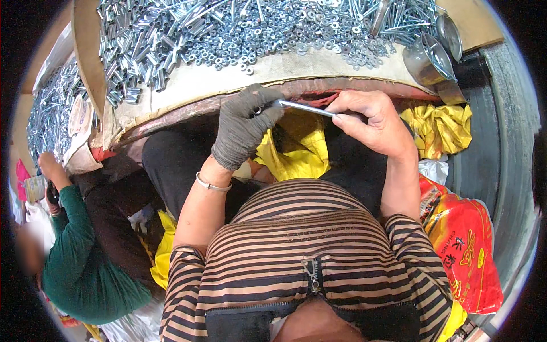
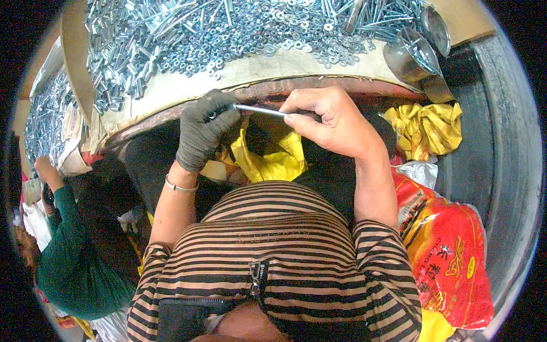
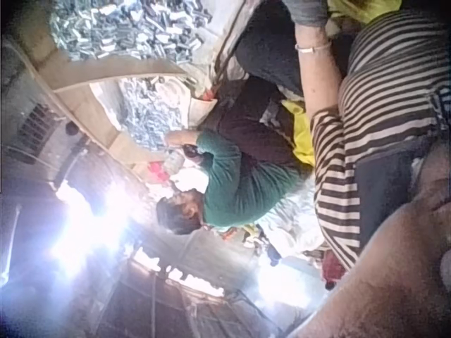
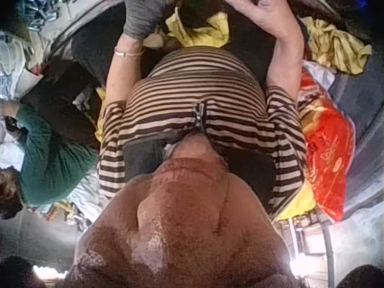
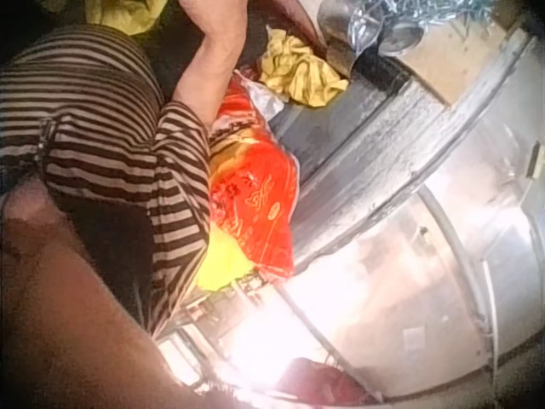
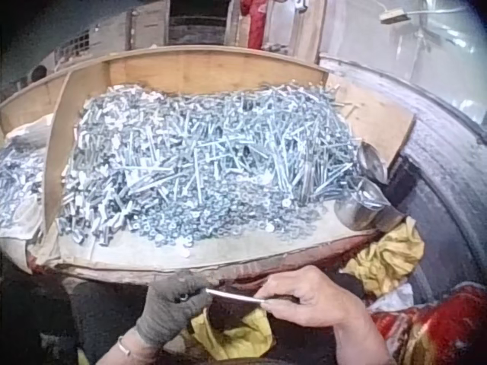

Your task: Manually assembling washers onto metal screws/bolts at a workstation.

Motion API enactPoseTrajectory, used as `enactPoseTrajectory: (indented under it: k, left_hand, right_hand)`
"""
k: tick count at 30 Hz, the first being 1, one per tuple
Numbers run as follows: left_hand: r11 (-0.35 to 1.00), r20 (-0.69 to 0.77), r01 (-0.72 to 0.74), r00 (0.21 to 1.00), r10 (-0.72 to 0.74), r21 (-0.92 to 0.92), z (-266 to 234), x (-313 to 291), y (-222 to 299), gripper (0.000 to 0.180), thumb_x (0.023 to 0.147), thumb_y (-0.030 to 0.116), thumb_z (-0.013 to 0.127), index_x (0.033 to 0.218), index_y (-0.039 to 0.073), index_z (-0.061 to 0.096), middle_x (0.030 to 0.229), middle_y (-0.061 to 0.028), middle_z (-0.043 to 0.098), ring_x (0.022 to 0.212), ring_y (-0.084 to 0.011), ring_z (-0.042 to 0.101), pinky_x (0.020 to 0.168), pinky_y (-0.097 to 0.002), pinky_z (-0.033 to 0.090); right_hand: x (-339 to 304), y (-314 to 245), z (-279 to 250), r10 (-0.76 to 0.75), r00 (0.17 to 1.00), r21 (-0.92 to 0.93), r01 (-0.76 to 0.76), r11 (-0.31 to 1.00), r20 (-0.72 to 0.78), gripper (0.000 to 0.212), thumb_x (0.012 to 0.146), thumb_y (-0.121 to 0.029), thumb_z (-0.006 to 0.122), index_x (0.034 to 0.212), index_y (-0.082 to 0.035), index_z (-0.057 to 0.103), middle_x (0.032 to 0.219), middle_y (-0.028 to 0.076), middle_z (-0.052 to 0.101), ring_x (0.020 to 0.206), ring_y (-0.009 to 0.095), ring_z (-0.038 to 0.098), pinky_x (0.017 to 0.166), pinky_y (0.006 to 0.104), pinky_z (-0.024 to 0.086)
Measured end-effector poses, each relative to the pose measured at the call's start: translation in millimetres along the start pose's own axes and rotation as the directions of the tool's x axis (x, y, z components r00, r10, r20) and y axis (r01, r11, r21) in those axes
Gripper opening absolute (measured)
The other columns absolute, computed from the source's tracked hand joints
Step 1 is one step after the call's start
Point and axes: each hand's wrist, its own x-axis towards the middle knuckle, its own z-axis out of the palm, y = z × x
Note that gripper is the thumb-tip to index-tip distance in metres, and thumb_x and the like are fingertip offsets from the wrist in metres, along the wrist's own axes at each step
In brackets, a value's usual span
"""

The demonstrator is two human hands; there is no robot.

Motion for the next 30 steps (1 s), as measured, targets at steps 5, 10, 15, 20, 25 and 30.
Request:
enactPoseTrajectory:
  k: [5, 10, 15, 20, 25, 30]
  left_hand:
    - [0.922, 0.152, 0.319, 0.945, -0.291, -0.220, 1, 0, 13, 0.019, 0.084, 0.015, 0.062, 0.096, 0.001, 0.066, 0.080, -0.0056, 0.063, 0.057, -0.0057, 0.052, 0.048, -0.0190, 0.038]
    - [0.313, 0.265, 0.379, 0.898, -0.351, -0.871, 21, -7, 7, 0.016, 0.085, 0.015, 0.061, 0.097, 0.004, 0.060, 0.077, -0.0004, 0.057, 0.058, -0.0071, 0.052, 0.049, -0.0175, 0.039]
    - [0.959, 0.231, 0.179, 0.965, -0.126, -0.222, 21, -10, -29, 0.012, 0.084, 0.014, 0.061, 0.093, 0.007, 0.057, 0.075, -0.0023, 0.059, 0.064, -0.0108, 0.053, 0.054, -0.0213, 0.041]
    - [0.654, 0.207, 0.428, 0.897, -0.390, -0.623, 24, -9, 11, 0.023, 0.089, 0.029, 0.059, 0.086, 0.006, 0.052, 0.063, -0.0054, 0.058, 0.043, -0.0075, 0.045, 0.039, -0.0180, 0.033]
    - [0.709, 0.290, 0.506, 0.863, -0.414, -0.492, 27, -4, 5, 0.025, 0.088, 0.030, 0.060, 0.089, 0.006, 0.054, 0.064, -0.0042, 0.058, 0.046, -0.0072, 0.047, 0.040, -0.0193, 0.033]
    - [0.727, 0.219, 0.460, 0.887, -0.407, -0.510, 37, -6, -5, 0.018, 0.086, 0.023, 0.063, 0.093, 0.007, 0.059, 0.064, 0.0002, 0.056, 0.047, -0.0051, 0.047, 0.041, -0.0186, 0.033]
  right_hand:
    - [1, 6, -5, 0.089, 0.987, -0.088, -0.078, 0.993, 0.137, 0.012, 0.081, -0.008, 0.061, 0.087, 0.001, 0.063, 0.068, 0.005, 0.057, 0.063, 0.012, 0.053, 0.059, 0.0260, 0.043]
    - [23, 7, 39, -0.263, 0.891, -0.183, 0.207, 0.961, -0.371, 0.041, 0.074, -0.013, 0.072, 0.109, -0.001, 0.055, 0.086, 0.007, 0.059, 0.076, 0.016, 0.058, 0.065, 0.0306, 0.048]
    - [55, 13, 79, -0.526, 0.809, -0.345, 0.430, 0.834, -0.264, 0.049, 0.073, -0.031, 0.075, 0.108, -0.002, 0.058, 0.093, 0.014, 0.059, 0.088, 0.029, 0.059, 0.080, 0.0345, 0.047]
    - [33, 46, 44, -0.009, 0.805, 0.002, 0.013, 1.000, -0.594, 0.026, 0.093, -0.027, 0.055, 0.099, -0.002, 0.061, 0.076, 0.001, 0.056, 0.071, 0.011, 0.052, 0.066, 0.0272, 0.046]
    - [24, 91, -6, 0.143, 0.802, -0.682, -0.573, 0.455, -0.580, 0.020, 0.088, -0.020, 0.051, 0.088, -0.003, 0.063, 0.086, 0.017, 0.062, 0.079, 0.036, 0.061, 0.070, 0.0448, 0.048]
    - [41, 102, -3, 0.053, 0.859, -0.542, -0.369, 0.755, -0.509, 0.021, 0.086, -0.017, 0.050, 0.098, -0.008, 0.065, 0.094, 0.016, 0.064, 0.083, 0.036, 0.062, 0.073, 0.0445, 0.048]
